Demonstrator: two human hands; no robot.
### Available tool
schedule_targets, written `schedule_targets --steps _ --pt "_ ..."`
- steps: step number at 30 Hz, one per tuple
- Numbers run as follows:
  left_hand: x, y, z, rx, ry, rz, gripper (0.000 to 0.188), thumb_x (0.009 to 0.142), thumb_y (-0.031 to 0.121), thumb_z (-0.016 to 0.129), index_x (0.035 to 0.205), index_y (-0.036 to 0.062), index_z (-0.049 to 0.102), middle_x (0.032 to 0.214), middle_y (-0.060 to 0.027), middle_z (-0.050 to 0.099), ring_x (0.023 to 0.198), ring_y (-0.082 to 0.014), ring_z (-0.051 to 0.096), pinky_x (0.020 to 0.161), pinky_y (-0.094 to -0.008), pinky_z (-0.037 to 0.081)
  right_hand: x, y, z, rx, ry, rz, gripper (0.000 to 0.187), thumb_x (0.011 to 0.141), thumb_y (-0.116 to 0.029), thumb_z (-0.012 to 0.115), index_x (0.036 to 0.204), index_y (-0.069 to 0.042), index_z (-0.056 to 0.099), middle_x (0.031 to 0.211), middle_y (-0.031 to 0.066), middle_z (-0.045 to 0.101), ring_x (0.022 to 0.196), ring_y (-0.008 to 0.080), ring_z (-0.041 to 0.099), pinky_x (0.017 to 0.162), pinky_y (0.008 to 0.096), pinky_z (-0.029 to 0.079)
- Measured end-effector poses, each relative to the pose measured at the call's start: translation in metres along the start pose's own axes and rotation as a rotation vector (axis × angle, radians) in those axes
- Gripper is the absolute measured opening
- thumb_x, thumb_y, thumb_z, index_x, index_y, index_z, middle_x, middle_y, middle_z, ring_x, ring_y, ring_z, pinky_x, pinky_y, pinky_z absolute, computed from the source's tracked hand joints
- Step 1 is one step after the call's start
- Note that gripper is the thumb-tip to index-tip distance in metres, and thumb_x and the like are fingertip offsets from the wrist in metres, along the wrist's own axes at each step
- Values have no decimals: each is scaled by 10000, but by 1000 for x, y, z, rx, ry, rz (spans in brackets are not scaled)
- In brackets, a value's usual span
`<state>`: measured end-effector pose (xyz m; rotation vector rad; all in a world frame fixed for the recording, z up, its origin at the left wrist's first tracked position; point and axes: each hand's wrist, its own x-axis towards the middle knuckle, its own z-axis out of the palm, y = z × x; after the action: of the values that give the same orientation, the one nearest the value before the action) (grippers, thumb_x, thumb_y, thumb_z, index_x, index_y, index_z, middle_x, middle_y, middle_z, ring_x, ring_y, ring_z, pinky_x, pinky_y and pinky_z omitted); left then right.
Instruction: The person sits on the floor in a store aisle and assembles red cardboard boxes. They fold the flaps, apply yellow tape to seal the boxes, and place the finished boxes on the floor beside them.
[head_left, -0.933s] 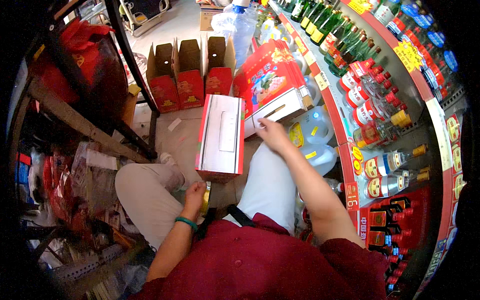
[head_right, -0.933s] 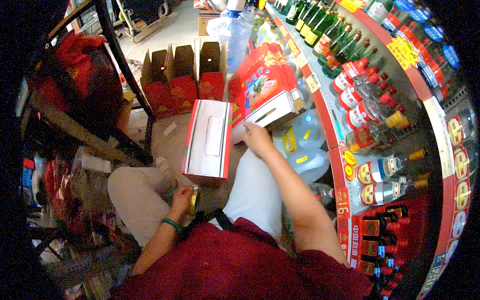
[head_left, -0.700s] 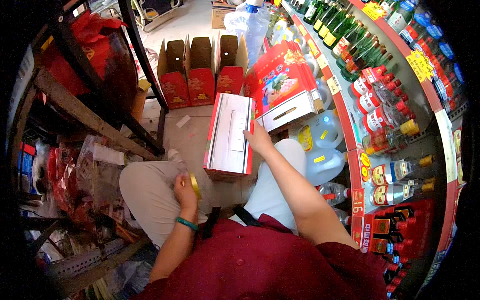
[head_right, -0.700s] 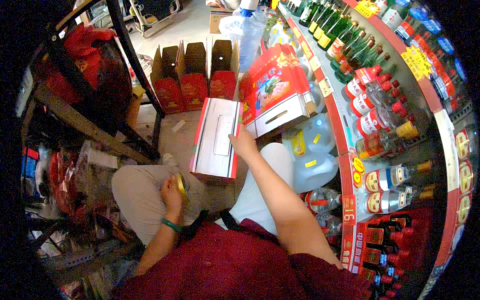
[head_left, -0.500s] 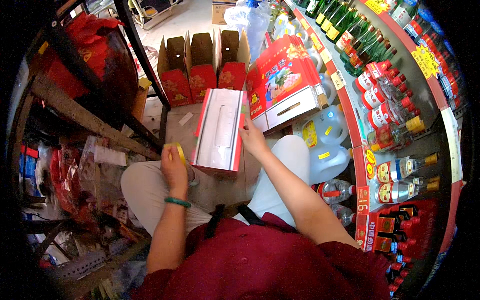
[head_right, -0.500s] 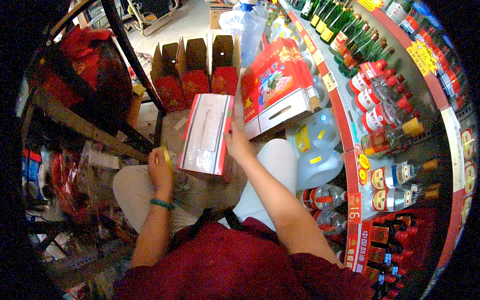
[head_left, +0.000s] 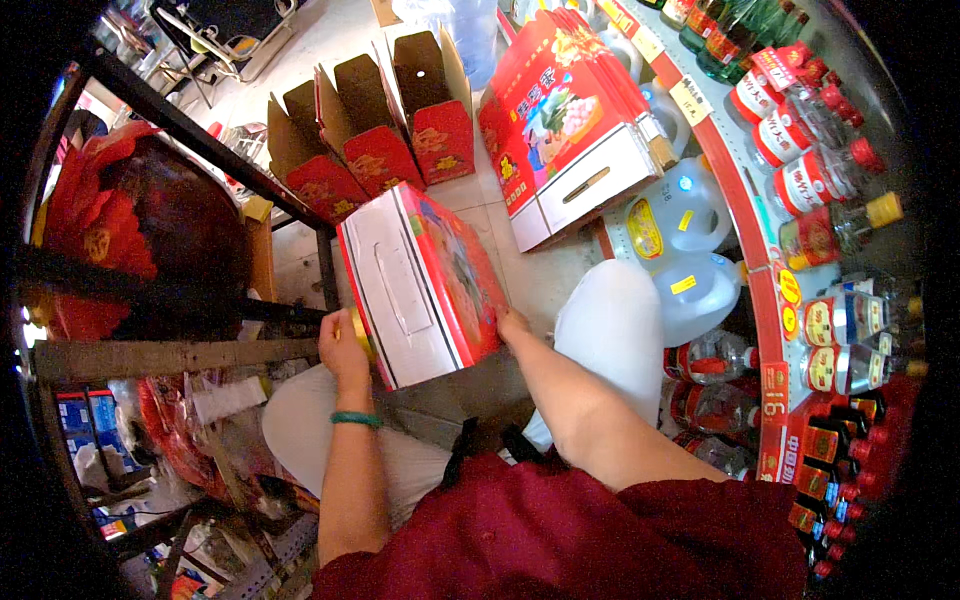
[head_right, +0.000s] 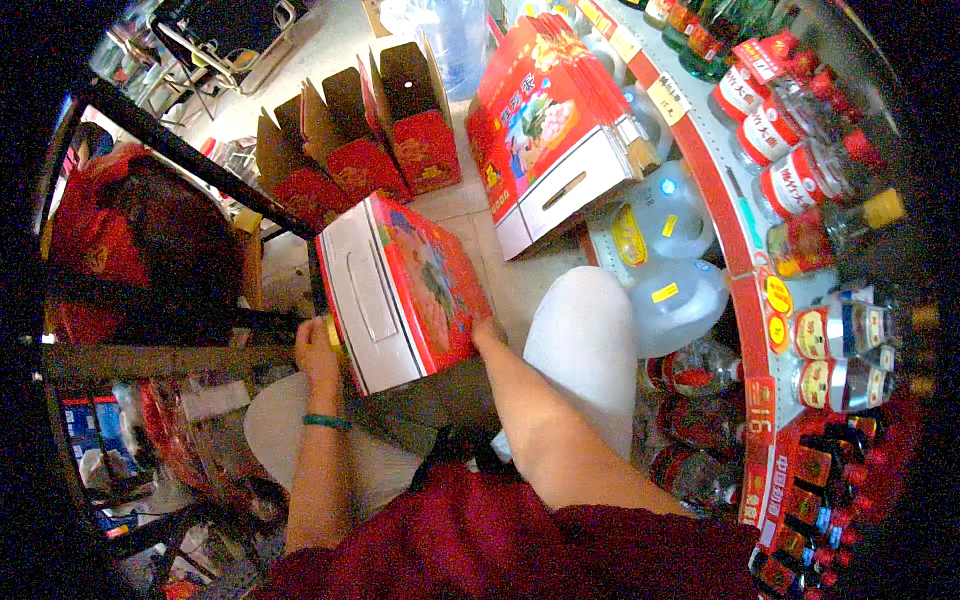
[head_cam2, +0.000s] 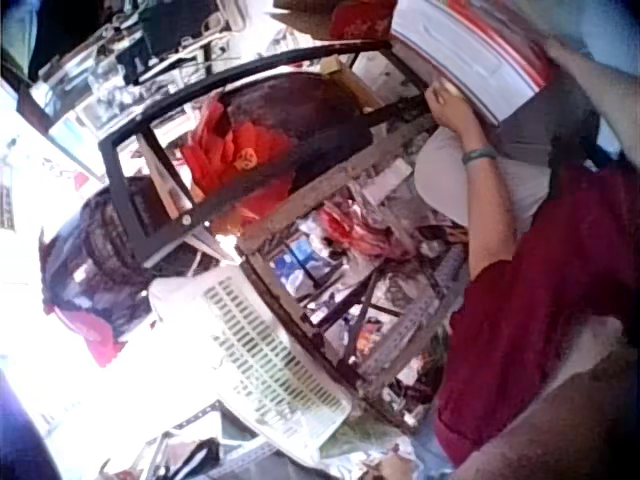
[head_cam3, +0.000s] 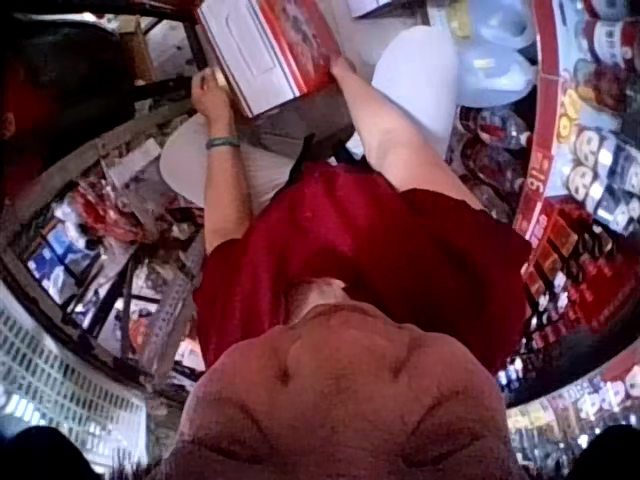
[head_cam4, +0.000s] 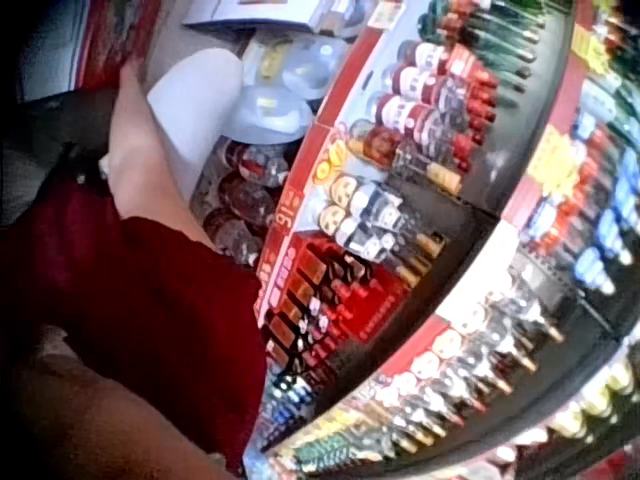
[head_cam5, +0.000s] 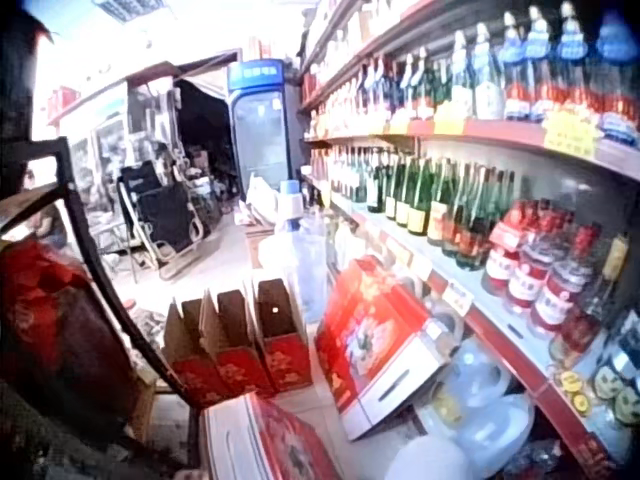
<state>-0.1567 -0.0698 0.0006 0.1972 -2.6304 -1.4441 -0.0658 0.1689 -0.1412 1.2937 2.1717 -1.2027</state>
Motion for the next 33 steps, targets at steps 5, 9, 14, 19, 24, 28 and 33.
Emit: schedule_targets --steps 5,9,14,19,24,28,33 --pt "-1 5 0 -103 30 -108 187 878 190 563 862 6 595 820 -27 588 758 -118 502 722 -273 430 35 31 26 59 -47 119 513 906 -455 374 1112 -31 578 1069 207 598 1044 335 550 899 432 419" --pt "1 -10 3 -223 29 -168 179 887 183 555 862 10 593 833 -16 580 770 -112 495 721 -261 428 59 70 62 337 -55 238 484 899 -436 414 1103 -30 580 1068 182 602 1014 311 564 875 427 439" --pt "1 -9 -1 -243 29 -240 171 890 185 552 865 20 587 824 -8 570 768 -109 489 714 -260 424 104 115 108 1002 -118 349 450 890 -413 463 1091 -28 582 1066 151 608 977 280 581 846 419 464" --pt "21 -20 9 -347 -12 -256 154 888 170 543 849 25 578 816 -5 561 758 -103 486 698 -255 424 156 161 125 1445 -119 277 393 889 -386 492 1006 -30 611 985 123 651 890 244 628 779 424 515" --pt "2 -23 -11 -500 102 -372 152 889 164 539 840 26 576 803 -6 563 723 -103 488 674 -259 425 47 53 16 1217 -214 485 228 808 -391 618 836 -165 628 800 -18 632 689 146 521 620 306 381" --pt "5 -21 -17 -469 89 -322 132 888 151 542 839 32 573 783 -16 565 679 -106 511 625 -257 440 43 40 4 1289 -250 322 231 770 -430 650 758 -207 592 715 -71 558 657 108 425 640 270 308" --pt "-3 -7 -14 -739 80 -362 124 896 150 527 893 28 546 775 -48 567 616 -147 560 549 -305 492 33 -1 -24 1363 -287 177 227 736 -353 673 787 -174 544 738 -19 548 657 150 484 545 305 358"
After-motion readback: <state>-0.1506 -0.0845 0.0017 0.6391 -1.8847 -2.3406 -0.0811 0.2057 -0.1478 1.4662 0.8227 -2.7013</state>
